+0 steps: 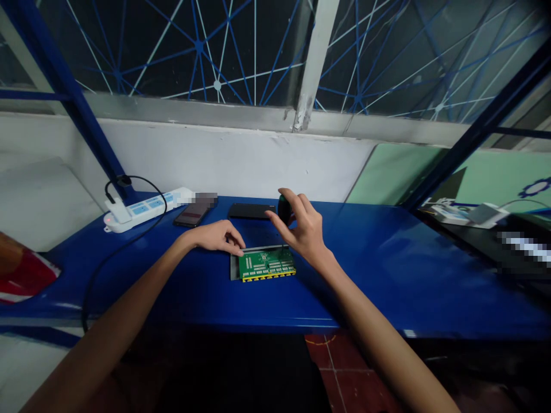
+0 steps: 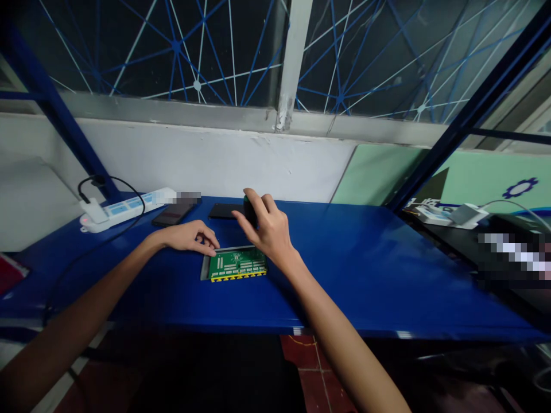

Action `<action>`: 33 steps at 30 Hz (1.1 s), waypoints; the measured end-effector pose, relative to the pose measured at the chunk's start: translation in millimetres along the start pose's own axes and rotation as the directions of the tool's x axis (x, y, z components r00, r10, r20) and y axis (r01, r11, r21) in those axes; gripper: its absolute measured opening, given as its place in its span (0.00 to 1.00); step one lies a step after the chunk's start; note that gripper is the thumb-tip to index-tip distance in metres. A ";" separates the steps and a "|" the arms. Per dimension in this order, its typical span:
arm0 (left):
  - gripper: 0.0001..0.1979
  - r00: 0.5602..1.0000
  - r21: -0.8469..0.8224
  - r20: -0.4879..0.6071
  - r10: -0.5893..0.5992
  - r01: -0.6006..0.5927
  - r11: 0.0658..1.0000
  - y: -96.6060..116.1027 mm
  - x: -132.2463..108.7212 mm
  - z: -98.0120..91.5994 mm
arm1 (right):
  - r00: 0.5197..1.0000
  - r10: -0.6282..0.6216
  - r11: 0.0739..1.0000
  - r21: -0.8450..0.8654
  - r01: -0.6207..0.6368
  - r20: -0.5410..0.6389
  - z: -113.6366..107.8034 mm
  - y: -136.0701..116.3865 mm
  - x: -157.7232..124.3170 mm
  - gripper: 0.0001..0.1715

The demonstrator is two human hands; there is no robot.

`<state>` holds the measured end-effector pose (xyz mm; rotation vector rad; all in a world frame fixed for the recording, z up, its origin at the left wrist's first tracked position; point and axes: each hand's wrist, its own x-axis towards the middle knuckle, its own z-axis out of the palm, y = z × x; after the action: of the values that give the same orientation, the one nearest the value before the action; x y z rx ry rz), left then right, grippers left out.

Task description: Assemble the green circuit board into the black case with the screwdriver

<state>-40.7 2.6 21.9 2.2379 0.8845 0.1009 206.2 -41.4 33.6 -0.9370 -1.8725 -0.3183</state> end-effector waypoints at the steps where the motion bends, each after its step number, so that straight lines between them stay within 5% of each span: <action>1: 0.19 1.000 0.001 0.000 -0.004 0.004 1.000 -0.1 0.1 0.1 | 1.000 0.004 1.000 0.020 -0.004 0.003 -0.1 0.6 0.1 0.23; 17: 0.19 1.000 -0.035 0.015 -0.007 0.008 0.999 -3.7 0.6 -0.9 | 0.990 0.079 0.997 0.005 -0.079 -0.118 -3.2 1.9 2.0 0.19; 33: 0.20 1.000 -0.028 0.016 -0.020 0.020 0.999 -0.9 0.2 -1.4 | 0.996 0.094 0.995 0.043 -0.094 -0.001 -6.8 3.8 4.2 0.21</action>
<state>-41.5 4.0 22.3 2.2000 0.8913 0.0855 212.5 -40.9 39.8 -0.9913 -1.8183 -0.2213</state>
